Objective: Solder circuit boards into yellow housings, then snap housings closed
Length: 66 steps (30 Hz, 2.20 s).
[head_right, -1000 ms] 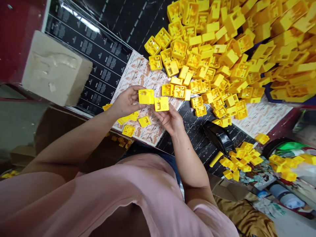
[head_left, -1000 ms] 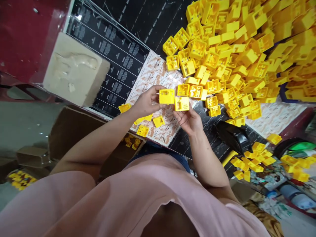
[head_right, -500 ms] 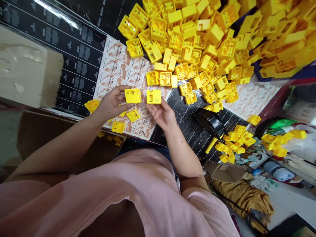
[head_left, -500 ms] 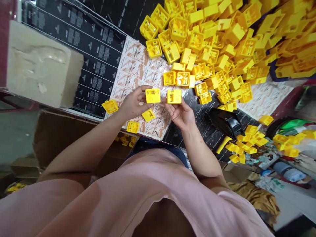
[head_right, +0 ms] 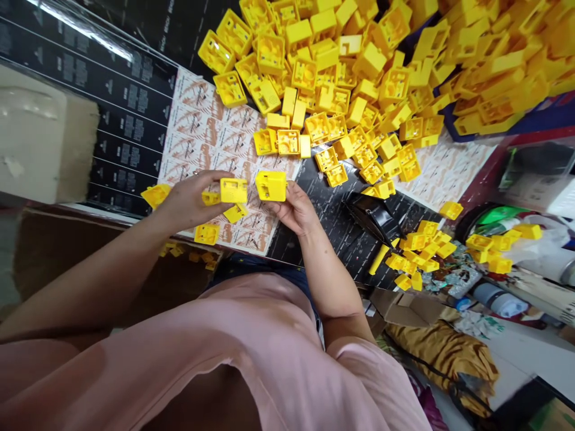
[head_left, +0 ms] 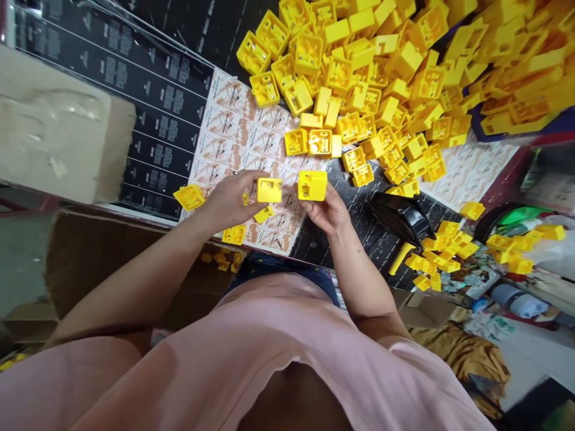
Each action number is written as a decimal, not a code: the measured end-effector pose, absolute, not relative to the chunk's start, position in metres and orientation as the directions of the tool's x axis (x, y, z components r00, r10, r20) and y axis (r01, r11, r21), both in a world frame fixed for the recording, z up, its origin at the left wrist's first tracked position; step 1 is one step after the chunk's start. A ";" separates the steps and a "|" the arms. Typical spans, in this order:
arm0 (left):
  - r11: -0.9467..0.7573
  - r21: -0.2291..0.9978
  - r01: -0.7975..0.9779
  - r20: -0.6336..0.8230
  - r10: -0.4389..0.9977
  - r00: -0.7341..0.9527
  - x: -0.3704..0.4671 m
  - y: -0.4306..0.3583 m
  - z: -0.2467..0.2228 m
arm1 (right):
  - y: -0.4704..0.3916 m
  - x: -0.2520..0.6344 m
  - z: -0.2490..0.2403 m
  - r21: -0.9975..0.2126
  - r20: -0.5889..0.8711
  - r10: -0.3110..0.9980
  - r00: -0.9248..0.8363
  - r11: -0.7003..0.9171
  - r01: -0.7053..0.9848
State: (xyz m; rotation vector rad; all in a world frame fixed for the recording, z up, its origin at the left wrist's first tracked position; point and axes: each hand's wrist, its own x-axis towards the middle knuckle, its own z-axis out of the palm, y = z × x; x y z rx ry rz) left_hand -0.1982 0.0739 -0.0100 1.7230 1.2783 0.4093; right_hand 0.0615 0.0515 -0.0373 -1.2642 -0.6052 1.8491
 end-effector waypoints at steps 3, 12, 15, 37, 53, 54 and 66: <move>-0.186 0.711 0.678 -0.264 0.823 0.503 -0.240 0.083 -0.014 | 0.045 0.041 -0.039 -0.809 -0.496 0.850 -0.178 -0.527 -0.259; -0.138 0.750 0.647 -0.175 0.902 0.395 -0.154 0.156 -0.039 | 0.127 0.061 -0.016 -0.513 -0.082 0.989 -0.124 0.065 0.856; -0.074 0.776 0.626 -0.178 0.927 0.330 -0.118 0.163 -0.050 | 0.142 0.075 -0.017 -0.443 -0.094 0.985 -0.141 0.086 0.892; 0.791 0.588 -0.169 -0.532 0.536 0.656 -0.159 0.098 -0.020 | 0.044 0.064 -0.002 -0.588 -0.712 0.695 -0.101 -0.668 -0.456; 0.690 0.715 -0.112 -0.439 0.568 0.697 -0.161 0.089 -0.011 | 0.035 0.065 0.000 -0.411 -0.775 0.623 -0.107 -0.625 -0.663; 0.696 0.707 -0.129 -0.430 0.567 0.702 -0.159 0.088 -0.008 | 0.036 0.066 0.001 -0.389 -0.780 0.615 -0.115 -0.622 -0.680; 0.030 0.706 0.708 -0.515 0.708 0.483 -0.236 0.097 0.024 | 0.005 0.014 -0.025 -0.840 -0.499 0.860 -0.102 -0.510 -0.187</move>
